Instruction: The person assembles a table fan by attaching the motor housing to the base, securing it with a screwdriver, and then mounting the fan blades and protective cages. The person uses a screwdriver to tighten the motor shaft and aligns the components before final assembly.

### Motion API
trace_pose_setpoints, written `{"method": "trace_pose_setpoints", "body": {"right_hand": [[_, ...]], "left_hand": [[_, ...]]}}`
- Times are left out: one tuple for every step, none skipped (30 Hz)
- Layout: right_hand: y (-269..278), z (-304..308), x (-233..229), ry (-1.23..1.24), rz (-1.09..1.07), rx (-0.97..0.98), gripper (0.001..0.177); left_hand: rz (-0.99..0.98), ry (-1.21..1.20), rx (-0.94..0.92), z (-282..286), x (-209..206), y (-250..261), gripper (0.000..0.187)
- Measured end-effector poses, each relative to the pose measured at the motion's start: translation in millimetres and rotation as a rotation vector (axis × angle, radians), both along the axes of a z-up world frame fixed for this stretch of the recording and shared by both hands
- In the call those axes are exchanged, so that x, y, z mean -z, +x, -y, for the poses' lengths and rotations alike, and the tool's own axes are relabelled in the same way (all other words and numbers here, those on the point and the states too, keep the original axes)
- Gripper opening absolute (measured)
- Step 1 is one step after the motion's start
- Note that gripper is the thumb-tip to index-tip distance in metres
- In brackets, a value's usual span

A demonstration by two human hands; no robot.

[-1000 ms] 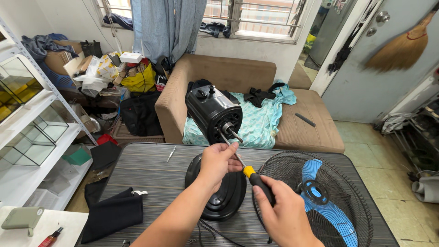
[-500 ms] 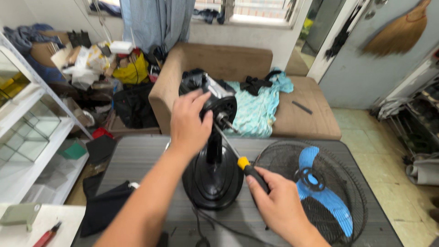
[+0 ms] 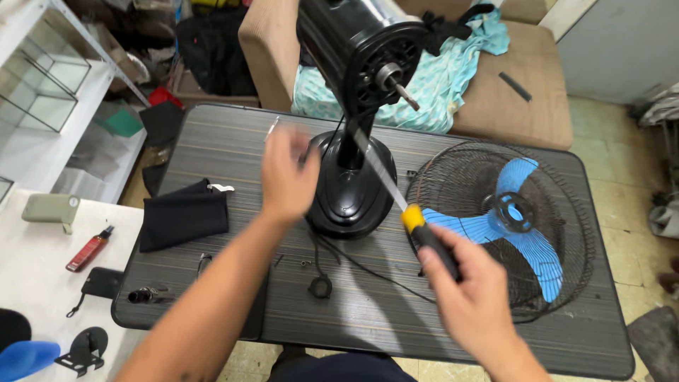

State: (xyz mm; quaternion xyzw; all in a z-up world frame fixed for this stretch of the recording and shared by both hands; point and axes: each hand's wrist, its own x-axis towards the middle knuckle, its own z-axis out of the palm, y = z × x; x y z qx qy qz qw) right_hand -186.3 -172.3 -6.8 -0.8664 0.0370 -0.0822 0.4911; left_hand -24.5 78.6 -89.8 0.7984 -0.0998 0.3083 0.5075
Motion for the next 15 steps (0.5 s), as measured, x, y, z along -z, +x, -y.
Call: {"method": "trace_pose_setpoints", "body": {"right_hand": [[1, 0, 13, 0.021, 0.009, -0.049, 0.037], [1, -1, 27, 0.043, 0.016, -0.095, 0.037], [0, -3, 40, 0.066, -0.103, -0.086, 0.037], [1, -6, 54, 0.091, -0.216, -0.073, 0.037], [2, -9, 67, 0.115, -0.328, -0.060, 0.038], [2, -11, 78, 0.096, -0.288, -0.087, 0.037], [3, -14, 89, 0.078, -0.248, -0.115, 0.036], [3, -15, 97, 0.062, -0.207, -0.140, 0.036], [1, -17, 104, 0.055, -0.289, -0.121, 0.037], [-1, -19, 110, 0.046, -0.369, -0.100, 0.038], [-3, -20, 115, 0.037, -0.449, -0.079, 0.039], [-4, -20, 119, 0.049, -0.451, -0.078, 0.039], [-4, -19, 122, 0.061, -0.452, -0.077, 0.039], [-5, -20, 125, 0.076, -0.455, -0.076, 0.039], [-6, -18, 128, 0.068, -0.437, -0.081, 0.039]], "left_hand": [[-0.126, 0.070, -0.061, -6, 30, -14, 0.017], [-0.056, 0.187, -0.010, -12, 59, -25, 0.016], [-0.227, 0.143, 0.046, -17, 89, -43, 0.015], [-0.436, 0.230, 0.057, -21, 116, -62, 0.013], [-0.565, 0.379, 0.106, -25, 140, -75, 0.014], [-0.691, 0.524, 0.155, -27, 161, -85, 0.017], [-0.675, 0.577, 0.155, -26, 180, -94, 0.018], [-0.658, 0.632, 0.157, -21, 195, -100, 0.020], [-0.640, 0.687, 0.159, -18, 208, -105, 0.022], [-0.634, 0.725, 0.139, -18, 217, -107, 0.018], [-0.628, 0.764, 0.119, -17, 224, -108, 0.016], [-0.620, 0.801, 0.097, -16, 230, -108, 0.014], [-0.607, 0.820, 0.094, -16, 235, -108, 0.014], [-0.596, 0.841, 0.090, -18, 238, -109, 0.015], [-0.584, 0.863, 0.086, -18, 240, -111, 0.015]]}}
